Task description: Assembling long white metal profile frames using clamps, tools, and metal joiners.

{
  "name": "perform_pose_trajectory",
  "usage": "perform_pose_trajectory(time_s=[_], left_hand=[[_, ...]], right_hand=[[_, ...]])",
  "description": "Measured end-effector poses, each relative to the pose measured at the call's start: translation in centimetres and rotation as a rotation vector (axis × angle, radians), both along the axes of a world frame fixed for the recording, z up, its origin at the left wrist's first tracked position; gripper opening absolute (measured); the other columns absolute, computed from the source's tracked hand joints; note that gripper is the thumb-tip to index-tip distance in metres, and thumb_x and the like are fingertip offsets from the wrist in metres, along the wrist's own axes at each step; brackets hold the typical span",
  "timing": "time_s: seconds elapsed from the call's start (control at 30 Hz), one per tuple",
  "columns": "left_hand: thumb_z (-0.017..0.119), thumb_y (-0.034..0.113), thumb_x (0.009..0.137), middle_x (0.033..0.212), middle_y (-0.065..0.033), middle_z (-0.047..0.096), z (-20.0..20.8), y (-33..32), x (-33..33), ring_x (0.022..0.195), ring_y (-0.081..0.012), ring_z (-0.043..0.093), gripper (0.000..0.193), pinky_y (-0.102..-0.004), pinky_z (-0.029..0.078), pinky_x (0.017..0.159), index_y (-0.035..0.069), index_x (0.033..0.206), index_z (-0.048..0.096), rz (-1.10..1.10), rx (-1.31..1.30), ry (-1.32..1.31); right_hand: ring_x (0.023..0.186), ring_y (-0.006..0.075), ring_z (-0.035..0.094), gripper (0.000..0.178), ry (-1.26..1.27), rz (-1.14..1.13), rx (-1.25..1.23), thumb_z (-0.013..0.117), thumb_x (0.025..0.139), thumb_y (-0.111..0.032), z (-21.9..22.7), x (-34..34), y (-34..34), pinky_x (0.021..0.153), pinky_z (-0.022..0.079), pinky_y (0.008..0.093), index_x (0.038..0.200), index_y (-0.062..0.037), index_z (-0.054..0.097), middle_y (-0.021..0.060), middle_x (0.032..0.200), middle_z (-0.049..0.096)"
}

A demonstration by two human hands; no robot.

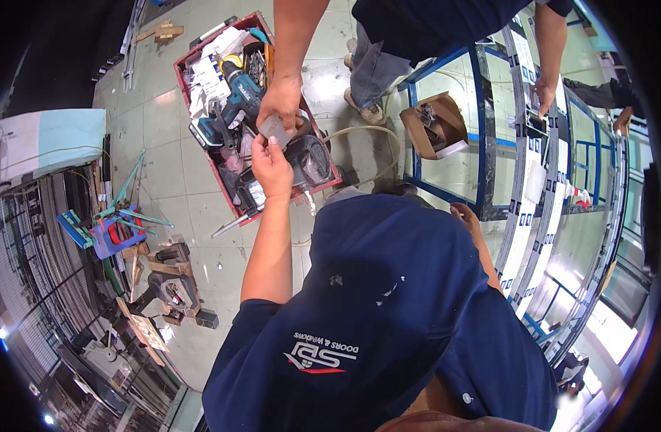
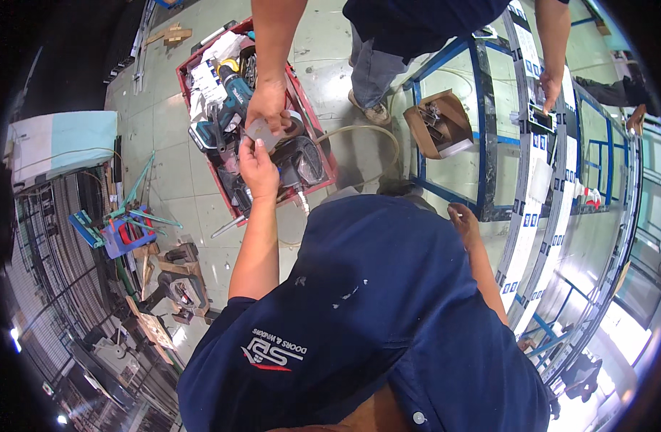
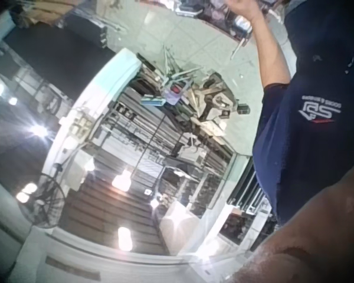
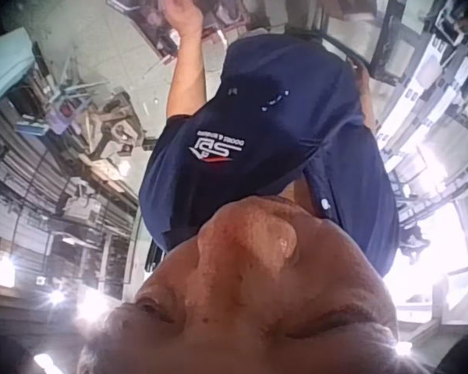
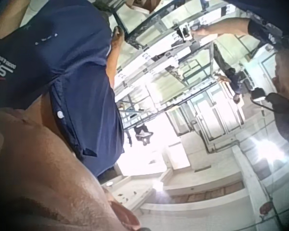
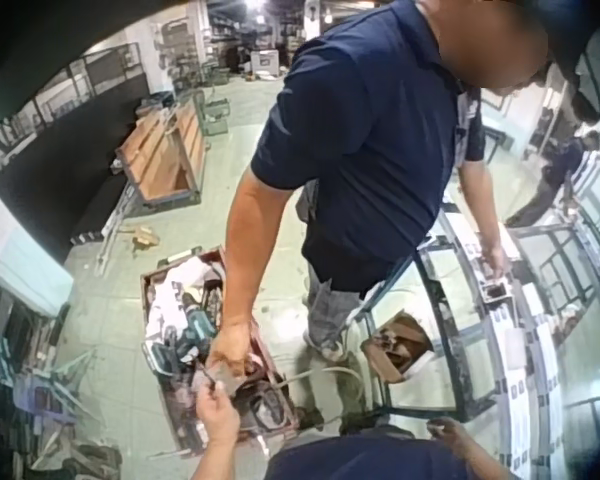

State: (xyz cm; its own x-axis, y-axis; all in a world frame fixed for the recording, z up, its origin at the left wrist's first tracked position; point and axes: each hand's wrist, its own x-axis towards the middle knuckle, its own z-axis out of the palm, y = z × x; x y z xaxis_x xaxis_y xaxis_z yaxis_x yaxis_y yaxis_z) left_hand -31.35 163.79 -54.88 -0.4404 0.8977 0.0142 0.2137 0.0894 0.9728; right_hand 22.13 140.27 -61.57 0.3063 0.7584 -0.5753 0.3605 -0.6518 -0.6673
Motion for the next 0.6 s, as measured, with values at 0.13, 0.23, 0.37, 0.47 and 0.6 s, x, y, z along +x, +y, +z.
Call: perform_pose_trajectory(time_s=[0.13, 0.23, 0.37, 0.47, 0.6], left_hand=[[0.069, 0.024, 0.112, 0.114, -0.0137, 0.078, -1.6, -1.4, -1.2, 0.101, -0.0216, 0.076, 0.033, -0.0369, 0.06, 0.091, -0.001, 0.132, 0.068, -0.171, 0.042, 0.075], [0.073, 0.022, 0.106, 0.12, -0.0155, 0.078, -0.1, -1.9, -2.4, 0.113, -0.0304, 0.075, 0.033, -0.0424, 0.057, 0.102, 0.002, 0.132, 0.07, -0.491, 0.045, 0.435], [0.075, 0.009, 0.082, 0.145, -0.0201, 0.068, -7.4, -3.2, -7.9, 0.135, -0.0421, 0.065, 0.072, -0.0547, 0.046, 0.12, 0.008, 0.152, 0.059, -0.442, -0.307, 1.284], [0.076, 0.002, 0.074, 0.145, -0.0253, 0.069, -10.5, -3.4, -13.4, 0.137, -0.0454, 0.064, 0.088, -0.0527, 0.05, 0.118, 0.005, 0.159, 0.053, -0.693, -0.604, 1.06], [0.084, 0.008, 0.078, 0.135, -0.0249, 0.072, -13.0, -1.6, -17.6, 0.127, -0.046, 0.068, 0.068, -0.0518, 0.055, 0.111, 0.004, 0.143, 0.063, -0.712, -0.587, 1.076]], right_hand=[[0.097, 0.0185, 0.074, 0.048, -0.064, 0.029, -0.049, 0.075, 0.109, -0.042, 0.8, 0.4, -0.4, 0.086, 0.059, 0.0336, 0.133, -0.0004, 0.076, 0.0111, 0.117, 0.08], [0.103, 0.0214, 0.076, 0.05, -0.044, 0.02, -0.048, 0.073, 0.109, -0.043, -0.2, 1.8, -2.9, 0.09, 0.06, 0.0355, 0.133, 0.0005, 0.075, 0.0138, 0.12, 0.08], [0.112, 0.0273, 0.077, 0.051, -0.091, 0.015, -0.077, 0.07, 0.109, -0.044, -0.9, 2.8, -6.3, 0.096, 0.061, 0.0395, 0.134, -0.0002, 0.075, 0.0174, 0.126, 0.08], [0.12, 0.0335, 0.077, 0.051, -0.194, 0.156, -0.112, 0.067, 0.108, -0.044, 0.2, 3.4, -6.5, 0.105, 0.06, 0.0458, 0.136, -0.002, 0.074, 0.0196, 0.133, 0.078], [0.108, 0.0301, 0.078, 0.052, -0.163, 0.116, -0.146, 0.068, 0.108, -0.046, 2.9, 0.9, -4.4, 0.096, 0.063, 0.0437, 0.135, -0.0027, 0.074, 0.0175, 0.131, 0.078]])
